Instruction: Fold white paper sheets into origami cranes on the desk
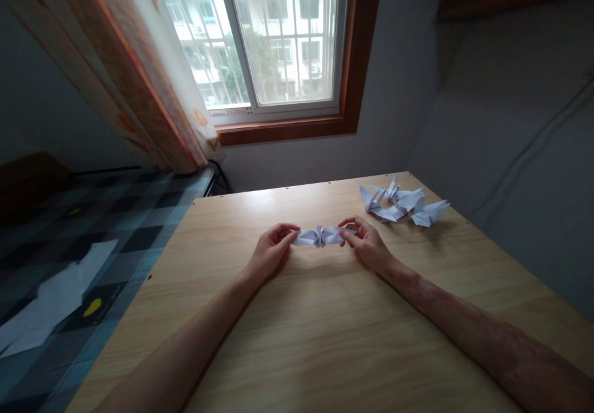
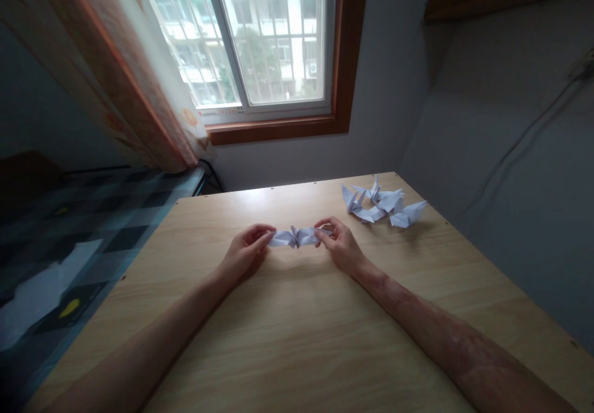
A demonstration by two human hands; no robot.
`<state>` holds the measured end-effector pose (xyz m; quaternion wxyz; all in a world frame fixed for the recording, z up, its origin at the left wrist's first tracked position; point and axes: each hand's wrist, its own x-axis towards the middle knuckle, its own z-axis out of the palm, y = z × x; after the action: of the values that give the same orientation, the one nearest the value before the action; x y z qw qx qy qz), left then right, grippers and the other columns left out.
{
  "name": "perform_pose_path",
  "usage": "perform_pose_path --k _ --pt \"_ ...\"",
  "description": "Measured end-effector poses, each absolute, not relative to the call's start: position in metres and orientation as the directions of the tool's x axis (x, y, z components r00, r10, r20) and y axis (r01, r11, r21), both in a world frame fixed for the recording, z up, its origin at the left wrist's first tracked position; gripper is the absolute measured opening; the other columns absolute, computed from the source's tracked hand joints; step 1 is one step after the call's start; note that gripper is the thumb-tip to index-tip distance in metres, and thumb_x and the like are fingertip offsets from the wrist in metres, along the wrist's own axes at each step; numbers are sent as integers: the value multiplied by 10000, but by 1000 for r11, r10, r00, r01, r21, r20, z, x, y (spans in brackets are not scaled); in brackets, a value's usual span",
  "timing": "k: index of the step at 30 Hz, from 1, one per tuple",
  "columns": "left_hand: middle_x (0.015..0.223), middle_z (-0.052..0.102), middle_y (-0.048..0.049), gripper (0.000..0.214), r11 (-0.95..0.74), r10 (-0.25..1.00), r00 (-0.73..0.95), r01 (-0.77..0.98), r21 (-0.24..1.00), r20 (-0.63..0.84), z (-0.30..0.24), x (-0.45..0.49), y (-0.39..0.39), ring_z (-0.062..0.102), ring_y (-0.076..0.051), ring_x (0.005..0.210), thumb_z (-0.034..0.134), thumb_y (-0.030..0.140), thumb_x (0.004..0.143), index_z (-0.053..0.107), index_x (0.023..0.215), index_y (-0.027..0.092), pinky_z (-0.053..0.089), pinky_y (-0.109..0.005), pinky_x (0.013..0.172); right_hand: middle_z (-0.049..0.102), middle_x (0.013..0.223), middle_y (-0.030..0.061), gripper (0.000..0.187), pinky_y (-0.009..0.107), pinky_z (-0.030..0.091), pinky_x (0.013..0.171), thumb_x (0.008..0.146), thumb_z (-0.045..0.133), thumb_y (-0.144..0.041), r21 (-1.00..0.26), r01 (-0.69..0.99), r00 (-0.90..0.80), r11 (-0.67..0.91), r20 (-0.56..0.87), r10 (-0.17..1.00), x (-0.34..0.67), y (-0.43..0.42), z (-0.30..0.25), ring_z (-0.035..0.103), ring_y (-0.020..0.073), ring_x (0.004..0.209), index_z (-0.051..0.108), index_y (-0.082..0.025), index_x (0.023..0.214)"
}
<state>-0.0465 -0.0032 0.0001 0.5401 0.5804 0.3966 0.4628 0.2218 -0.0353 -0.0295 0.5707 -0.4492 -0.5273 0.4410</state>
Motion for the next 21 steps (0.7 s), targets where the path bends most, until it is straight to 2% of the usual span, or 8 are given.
perform_pose_path --k 8,14,17,21 --pt "873 750 -52 396 -127 959 255 -15 992 126 2 -46 -3 635 -162 770 907 508 815 798 993 172 470 -255 661 709 718 10 436 308 352 592 845 845 -570 -981 -39 67 193 190 980 223 -35 -28 595 186 635 677 -214 1033" --pt "874 748 -40 407 -116 962 246 -19 993 117 3 -46 -5 639 -150 752 888 536 845 790 1015 179 483 -248 651 709 688 0 395 309 350 597 912 770 -548 -980 -39 27 193 192 981 224 -38 -25 522 172 615 678 -205 1085" --pt "914 753 -40 417 -126 964 229 -38 991 131 3 -47 -4 637 -143 743 886 557 843 783 1011 189 480 -242 624 720 702 -1 383 305 366 605 927 762 -539 -981 -31 4 191 191 981 225 -37 -27 538 170 621 679 -205 1095" --pt "734 660 14 458 -149 974 179 35 988 141 -1 -50 -2 528 -107 588 866 604 852 768 1017 188 372 -230 517 736 715 8 388 294 378 593 921 775 -547 -987 -16 -14 157 158 987 229 -34 -29 573 175 630 684 -210 1090"
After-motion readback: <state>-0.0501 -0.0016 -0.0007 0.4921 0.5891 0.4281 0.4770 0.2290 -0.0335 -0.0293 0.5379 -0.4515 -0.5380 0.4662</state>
